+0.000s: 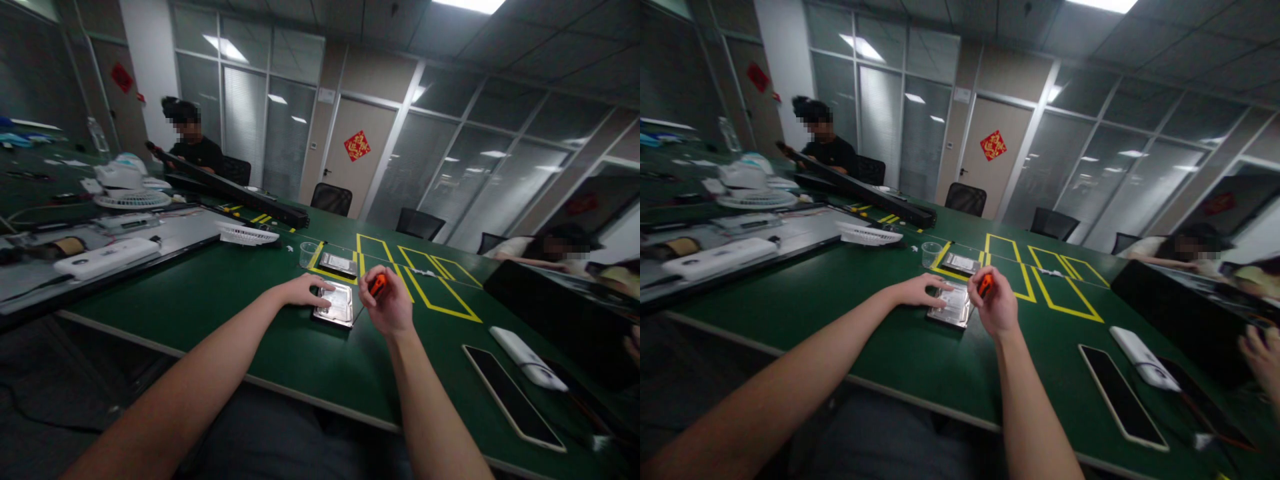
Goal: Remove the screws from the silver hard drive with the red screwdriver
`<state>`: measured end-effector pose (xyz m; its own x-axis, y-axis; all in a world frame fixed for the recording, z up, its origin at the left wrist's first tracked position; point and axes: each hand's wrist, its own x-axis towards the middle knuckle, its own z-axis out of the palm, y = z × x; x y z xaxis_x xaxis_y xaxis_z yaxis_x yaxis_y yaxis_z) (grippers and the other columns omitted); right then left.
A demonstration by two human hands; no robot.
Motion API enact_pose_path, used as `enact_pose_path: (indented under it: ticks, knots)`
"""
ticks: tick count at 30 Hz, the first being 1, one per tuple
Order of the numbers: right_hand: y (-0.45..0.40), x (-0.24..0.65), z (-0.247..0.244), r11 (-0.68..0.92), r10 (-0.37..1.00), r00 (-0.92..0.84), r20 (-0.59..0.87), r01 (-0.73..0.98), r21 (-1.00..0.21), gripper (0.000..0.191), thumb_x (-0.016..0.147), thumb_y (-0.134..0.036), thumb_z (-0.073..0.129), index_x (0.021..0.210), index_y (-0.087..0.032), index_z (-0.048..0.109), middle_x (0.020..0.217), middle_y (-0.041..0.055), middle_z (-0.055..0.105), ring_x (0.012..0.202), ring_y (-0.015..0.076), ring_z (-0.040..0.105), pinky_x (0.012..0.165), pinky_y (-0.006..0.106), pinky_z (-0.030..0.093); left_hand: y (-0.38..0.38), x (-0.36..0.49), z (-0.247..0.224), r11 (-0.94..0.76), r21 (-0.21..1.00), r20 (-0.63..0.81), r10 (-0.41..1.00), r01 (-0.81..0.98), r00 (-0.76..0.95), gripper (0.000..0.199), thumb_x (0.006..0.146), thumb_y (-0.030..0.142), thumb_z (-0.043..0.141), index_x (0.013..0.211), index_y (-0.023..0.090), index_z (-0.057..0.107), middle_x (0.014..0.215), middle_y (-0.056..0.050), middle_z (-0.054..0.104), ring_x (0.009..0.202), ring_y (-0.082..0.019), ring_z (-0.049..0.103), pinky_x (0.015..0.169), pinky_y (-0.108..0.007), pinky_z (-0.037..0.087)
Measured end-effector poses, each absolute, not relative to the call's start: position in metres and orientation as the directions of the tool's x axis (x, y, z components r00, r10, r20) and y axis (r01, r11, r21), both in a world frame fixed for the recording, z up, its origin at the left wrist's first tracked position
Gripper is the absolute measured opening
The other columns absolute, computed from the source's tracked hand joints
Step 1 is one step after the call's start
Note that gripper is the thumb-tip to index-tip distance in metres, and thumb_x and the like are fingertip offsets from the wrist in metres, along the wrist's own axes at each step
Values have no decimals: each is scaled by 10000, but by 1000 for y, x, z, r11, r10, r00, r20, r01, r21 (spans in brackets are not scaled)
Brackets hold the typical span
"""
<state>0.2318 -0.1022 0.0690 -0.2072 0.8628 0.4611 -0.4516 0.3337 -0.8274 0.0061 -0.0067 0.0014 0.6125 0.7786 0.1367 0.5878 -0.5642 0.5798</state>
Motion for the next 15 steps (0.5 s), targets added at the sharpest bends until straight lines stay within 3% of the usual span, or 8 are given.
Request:
enact_pose_path:
  ticks: [10, 15]
  knots:
    - [-101, 232, 66, 423, 836, -159, 525, -422, -802, 260, 904, -383, 614, 729, -198, 561, 657, 6, 575, 493, 108, 469, 466, 231, 373, -5, 6, 0, -570, 580, 147, 775, 582, 614, 707, 770, 688, 738, 1390, 373, 612, 1521, -68, 475, 1408, -351, 407, 1159, -443, 296]
    - [-101, 232, 65, 381, 841, -197, 504, -446, -810, 211, 912, -328, 606, 756, -198, 545, 697, 0, 607, 419, 71, 407, 423, 209, 290, -6, 6, 1, -566, 586, 142, 776, 580, 614, 708, 771, 686, 739, 1394, 377, 606, 1531, -68, 460, 1416, -354, 392, 1160, -449, 290]
